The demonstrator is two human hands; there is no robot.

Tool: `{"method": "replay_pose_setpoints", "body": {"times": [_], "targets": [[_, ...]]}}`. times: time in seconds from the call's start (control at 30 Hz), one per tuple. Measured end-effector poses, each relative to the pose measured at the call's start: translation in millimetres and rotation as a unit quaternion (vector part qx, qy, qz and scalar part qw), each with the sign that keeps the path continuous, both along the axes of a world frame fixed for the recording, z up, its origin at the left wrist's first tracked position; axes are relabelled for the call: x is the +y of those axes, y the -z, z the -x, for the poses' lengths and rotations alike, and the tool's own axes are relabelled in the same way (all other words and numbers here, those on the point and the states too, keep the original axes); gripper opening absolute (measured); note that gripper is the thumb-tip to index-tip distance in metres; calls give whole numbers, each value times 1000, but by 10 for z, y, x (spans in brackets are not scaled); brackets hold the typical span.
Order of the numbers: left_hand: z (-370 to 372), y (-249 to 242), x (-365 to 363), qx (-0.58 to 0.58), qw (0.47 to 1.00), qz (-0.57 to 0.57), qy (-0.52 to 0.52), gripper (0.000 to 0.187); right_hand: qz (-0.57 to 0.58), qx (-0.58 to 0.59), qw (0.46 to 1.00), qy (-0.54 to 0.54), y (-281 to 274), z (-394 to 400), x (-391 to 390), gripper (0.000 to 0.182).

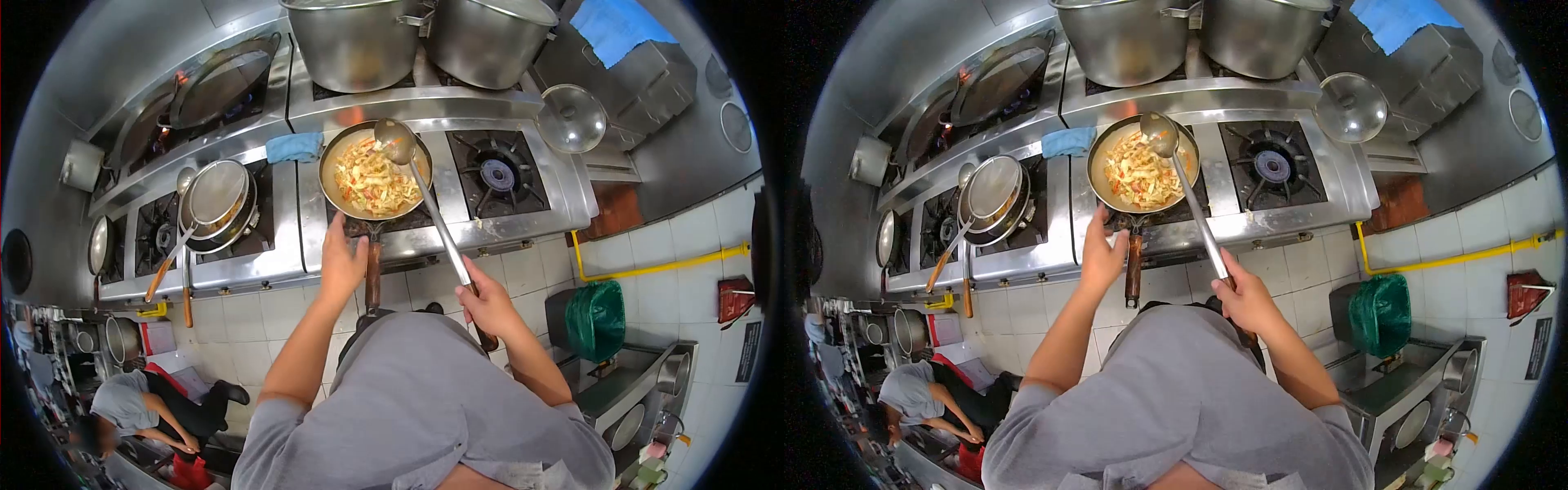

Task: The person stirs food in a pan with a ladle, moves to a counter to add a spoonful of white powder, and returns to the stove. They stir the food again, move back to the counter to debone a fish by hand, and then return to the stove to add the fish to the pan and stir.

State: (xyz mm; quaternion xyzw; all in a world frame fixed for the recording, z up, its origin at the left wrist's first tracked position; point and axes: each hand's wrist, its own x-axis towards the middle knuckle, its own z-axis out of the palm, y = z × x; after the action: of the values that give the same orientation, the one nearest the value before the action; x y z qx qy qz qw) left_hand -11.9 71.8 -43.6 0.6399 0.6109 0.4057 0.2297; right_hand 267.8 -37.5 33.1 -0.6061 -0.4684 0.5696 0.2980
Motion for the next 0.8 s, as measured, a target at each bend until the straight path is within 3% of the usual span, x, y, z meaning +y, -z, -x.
{"method": "replay_pose_setpoints", "body": {"times": [0.03, 0.1, 0.2, 0.3, 0.43, 0.53, 0.57, 0.6, 0.63, 0.67, 0.7, 0.77, 0.8], "targets": [[-44, -310, 106, -27, 998, 43, 29, 68, 0, 3, 1000, 2, -66, -43, -14, 65], [-155, -520, 380, -50, 993, 85, 59, 69, 34, 128, 991, 24, -234, -133, -37, 66], [-352, -596, 850, 41, 995, 5, 94, 70, 48, 161, 986, 10, -413, -211, -119, 67], [-571, -714, 1167, 214, 968, 51, 119, 74, 40, 151, 988, -11, -537, -241, -236, 68], [-721, -557, 1268, 335, 920, 97, 180, 76, 35, 162, 986, -12, -542, -299, -315, 65], [-707, -582, 1183, 263, 933, 166, 182, 81, 35, 166, 985, -3, -403, -373, -316, 68], [-652, -592, 1087, 92, 974, 133, 159, 82, 44, 165, 985, 0, -353, -379, -331, 68], [-582, -588, 1016, -83, 983, 98, 131, 83, 54, 163, 985, 1, -322, -381, -349, 68], [-545, -651, 975, -187, 971, 48, 139, 81, 55, 165, 985, 0, -308, -382, -354, 68], [-458, -715, 854, -328, 926, 112, 151, 83, 58, 166, 984, 1, -300, -383, -349, 68], [-414, -1165, 585, -463, 856, 169, 158, 85, 60, 165, 984, -1, -291, -385, -336, 69], [-334, -1729, 126, -577, 754, 175, 261, 86, 68, 174, 982, 1, -213, -408, -327, 69], [-285, -1910, -109, -568, 734, 138, 346, 86, 74, 184, 980, 10, -182, -419, -320, 68]]}}
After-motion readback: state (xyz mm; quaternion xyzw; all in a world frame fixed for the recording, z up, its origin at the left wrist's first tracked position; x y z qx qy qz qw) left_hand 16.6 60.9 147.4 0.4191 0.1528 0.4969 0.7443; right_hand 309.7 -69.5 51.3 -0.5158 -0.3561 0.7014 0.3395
